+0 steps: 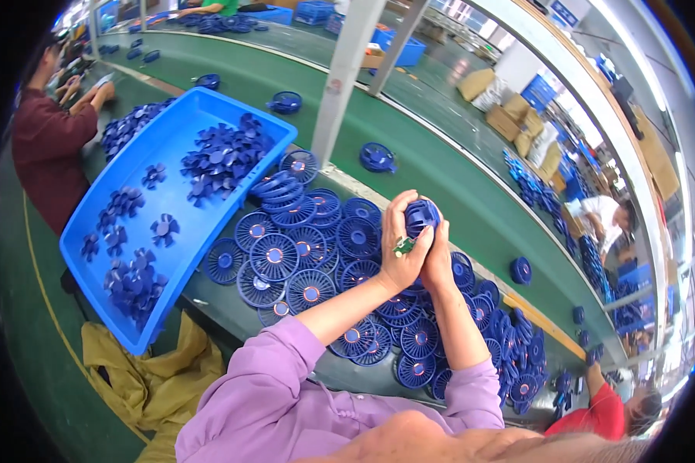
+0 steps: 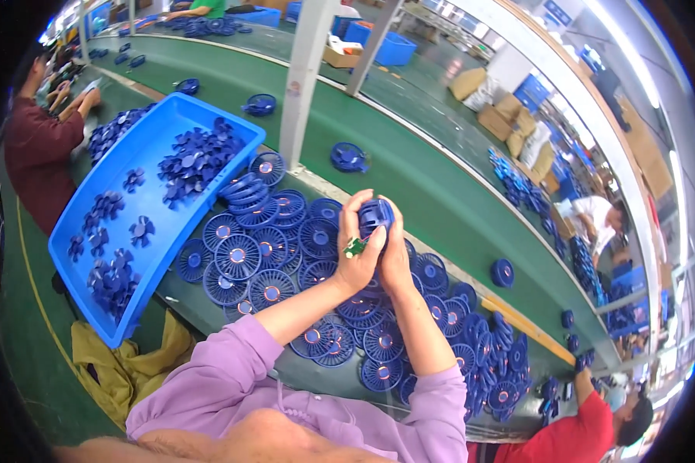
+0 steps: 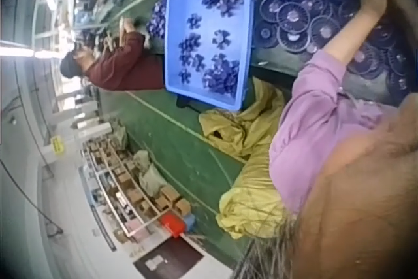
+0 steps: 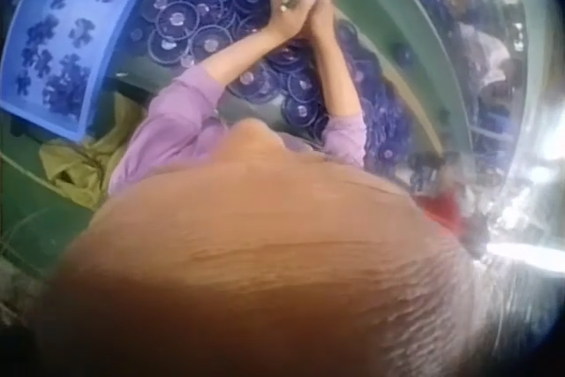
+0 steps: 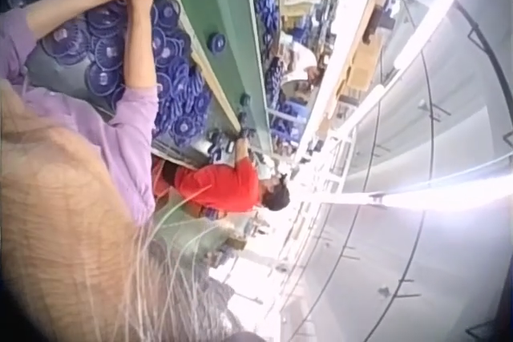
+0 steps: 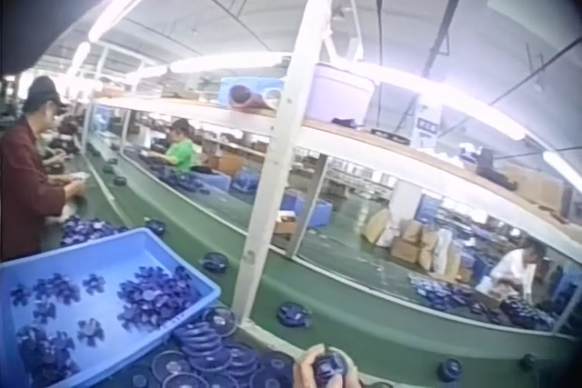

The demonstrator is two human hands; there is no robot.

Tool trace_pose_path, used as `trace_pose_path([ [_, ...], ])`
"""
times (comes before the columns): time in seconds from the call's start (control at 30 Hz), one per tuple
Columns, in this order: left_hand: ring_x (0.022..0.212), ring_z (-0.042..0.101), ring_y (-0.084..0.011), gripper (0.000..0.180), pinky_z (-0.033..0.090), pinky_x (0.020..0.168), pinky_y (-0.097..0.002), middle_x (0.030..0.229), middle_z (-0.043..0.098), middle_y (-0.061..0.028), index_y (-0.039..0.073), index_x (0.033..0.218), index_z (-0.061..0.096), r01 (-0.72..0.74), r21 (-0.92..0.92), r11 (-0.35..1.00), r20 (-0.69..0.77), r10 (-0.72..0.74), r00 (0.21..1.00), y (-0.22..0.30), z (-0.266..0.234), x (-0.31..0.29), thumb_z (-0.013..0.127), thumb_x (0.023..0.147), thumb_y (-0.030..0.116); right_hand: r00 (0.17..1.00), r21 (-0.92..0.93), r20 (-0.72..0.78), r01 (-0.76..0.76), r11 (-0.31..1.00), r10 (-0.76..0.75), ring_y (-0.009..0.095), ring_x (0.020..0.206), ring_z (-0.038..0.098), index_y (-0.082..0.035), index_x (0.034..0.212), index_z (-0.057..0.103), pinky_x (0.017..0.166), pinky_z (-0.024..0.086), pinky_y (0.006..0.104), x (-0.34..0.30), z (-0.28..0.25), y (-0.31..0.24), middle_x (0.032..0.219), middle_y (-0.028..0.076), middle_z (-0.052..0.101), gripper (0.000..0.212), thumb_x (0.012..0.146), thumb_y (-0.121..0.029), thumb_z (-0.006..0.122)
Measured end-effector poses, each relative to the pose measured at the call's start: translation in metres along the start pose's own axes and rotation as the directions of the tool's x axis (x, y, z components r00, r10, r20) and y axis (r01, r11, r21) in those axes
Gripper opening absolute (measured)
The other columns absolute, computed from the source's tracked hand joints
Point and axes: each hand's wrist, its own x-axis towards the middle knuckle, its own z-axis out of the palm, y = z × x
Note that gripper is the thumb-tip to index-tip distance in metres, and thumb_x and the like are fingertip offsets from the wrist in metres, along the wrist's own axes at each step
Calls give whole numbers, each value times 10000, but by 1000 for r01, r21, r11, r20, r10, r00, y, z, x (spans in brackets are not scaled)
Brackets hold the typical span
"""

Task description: The person assembles mini fans by picking up fan casing parts from the conveyor belt and attaching them onto fan grilles by hand.

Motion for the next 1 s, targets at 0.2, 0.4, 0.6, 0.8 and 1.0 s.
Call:
trace_pose_path([
  [0.2, 1170, 478, -368, 567, 311, 1049, -504, 1265, 505, -196, 19, 1238, 470, -306, 300, 903, 202, 253, 946, 13, -19, 12, 653, 797, 324, 913, 528, 143, -396, 751, 381, 219, 1086, 603, -56, 1226, 536, 914, 505, 363, 0, 7, -30, 1213, 104, 594, 648, 981, -605, 296],
  [0.4, 1108, 521, -292, 492, 397, 978, -388, 1212, 528, -173, 13, 1263, 446, 251, -82, 965, 196, -231, 953, -5, -11, 6, 621, 847, 209, 963, 28, 177, -212, 977, 204, 280, 1280, 452, -32, 1486, 187, 1056, 365, 379, -10, -4, -11, 1406, 169, 414, 774, 980, -617, 215],
  [0.6, 1087, 516, -272, 396, 406, 965, -383, 1153, 527, -161, 5, 1204, 482, 58, -53, 997, 89, -53, 995, -2, -16, 12, 560, 862, 187, 985, -13, -63, 159, 987, -160, 245, 1309, 392, -29, 1426, 329, 1103, 272, 347, -6, 34, -12, 1398, 135, 409, 577, 971, -379, 387],
  [0.8, 1081, 508, -332, 371, 390, 977, -432, 1166, 524, -182, 0, 1162, 507, -130, 67, 989, 81, 125, 989, -9, -18, 23, 585, 839, 165, 997, 441, -4, -62, 895, 71, 195, 1262, 418, -43, 1409, 372, 1089, 297, 337, 5, 43, -14, 1352, 104, 452, 497, 1027, -354, 304],
  [1.0, 1244, 409, -417, 631, 326, 1052, -479, 1339, 421, -267, -24, 1370, 359, 135, 293, 947, 268, -217, 939, -44, -18, 5, 608, 892, 306, 999, -270, 32, -5, 963, 14, 229, 1215, 478, 9, 1308, 502, 1058, 343, 340, 43, -24, 15, 1301, 151, 521, 509, 988, -384, 457],
])
